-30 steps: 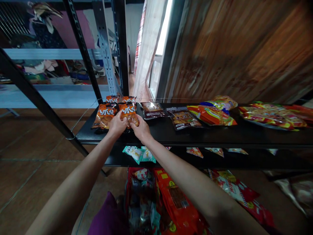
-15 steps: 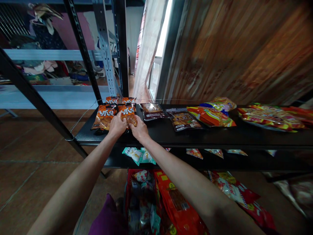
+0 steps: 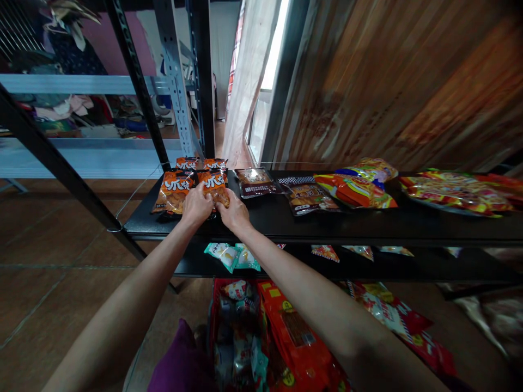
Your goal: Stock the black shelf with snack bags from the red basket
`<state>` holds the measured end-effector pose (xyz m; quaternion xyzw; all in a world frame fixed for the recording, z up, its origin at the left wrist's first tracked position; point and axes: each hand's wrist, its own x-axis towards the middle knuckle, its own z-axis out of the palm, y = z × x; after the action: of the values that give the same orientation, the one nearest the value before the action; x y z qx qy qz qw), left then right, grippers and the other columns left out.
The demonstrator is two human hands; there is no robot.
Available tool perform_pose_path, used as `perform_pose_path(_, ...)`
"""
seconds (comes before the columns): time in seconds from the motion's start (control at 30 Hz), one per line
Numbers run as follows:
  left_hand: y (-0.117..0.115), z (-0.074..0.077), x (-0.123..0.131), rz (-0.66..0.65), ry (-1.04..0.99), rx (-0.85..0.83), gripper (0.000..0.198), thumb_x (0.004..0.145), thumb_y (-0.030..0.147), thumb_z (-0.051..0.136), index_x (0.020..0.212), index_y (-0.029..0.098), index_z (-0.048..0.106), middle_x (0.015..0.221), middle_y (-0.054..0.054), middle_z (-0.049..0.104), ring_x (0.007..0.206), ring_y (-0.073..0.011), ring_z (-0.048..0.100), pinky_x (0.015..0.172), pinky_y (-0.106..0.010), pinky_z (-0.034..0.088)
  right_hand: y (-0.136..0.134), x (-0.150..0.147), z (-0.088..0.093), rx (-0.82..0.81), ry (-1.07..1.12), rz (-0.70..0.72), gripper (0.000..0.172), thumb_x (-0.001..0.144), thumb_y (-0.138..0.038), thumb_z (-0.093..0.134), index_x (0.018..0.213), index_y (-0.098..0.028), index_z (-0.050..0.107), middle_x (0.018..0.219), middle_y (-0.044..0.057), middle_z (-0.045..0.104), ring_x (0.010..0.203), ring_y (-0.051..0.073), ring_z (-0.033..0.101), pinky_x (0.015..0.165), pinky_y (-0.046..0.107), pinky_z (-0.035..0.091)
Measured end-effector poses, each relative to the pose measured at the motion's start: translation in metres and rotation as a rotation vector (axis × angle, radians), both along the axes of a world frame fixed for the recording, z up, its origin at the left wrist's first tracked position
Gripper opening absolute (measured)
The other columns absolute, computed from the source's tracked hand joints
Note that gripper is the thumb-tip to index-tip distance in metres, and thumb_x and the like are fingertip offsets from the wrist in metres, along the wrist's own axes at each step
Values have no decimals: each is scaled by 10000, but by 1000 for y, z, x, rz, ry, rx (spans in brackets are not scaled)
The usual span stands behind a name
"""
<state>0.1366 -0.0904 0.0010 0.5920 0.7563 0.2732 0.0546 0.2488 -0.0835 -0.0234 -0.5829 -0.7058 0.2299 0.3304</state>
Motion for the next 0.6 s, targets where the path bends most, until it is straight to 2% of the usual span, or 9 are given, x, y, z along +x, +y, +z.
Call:
perform_pose_path(0.4, -3, 1, 1, -1, -12, -23, 500, 851, 266, 437, 1322, 109, 487, 1287, -186, 568, 1173, -291, 545, 982, -388, 403, 1, 3, -5, 21, -26, 6, 532, 806, -296, 557, 1315, -188, 447, 1231, 111, 590, 1156, 243, 533, 983, 364, 412)
perform_pose_path(0.6, -2, 0, 0, 4, -11, 5, 507, 870, 339, 422, 1322, 115, 470, 1274, -178, 579, 1178, -275, 540, 986, -373, 395, 4, -2, 2, 153, 103, -15, 579, 846, -289, 471, 1383, -106, 353, 1380, 144, 468, 1309, 215, 397, 1099, 354, 299)
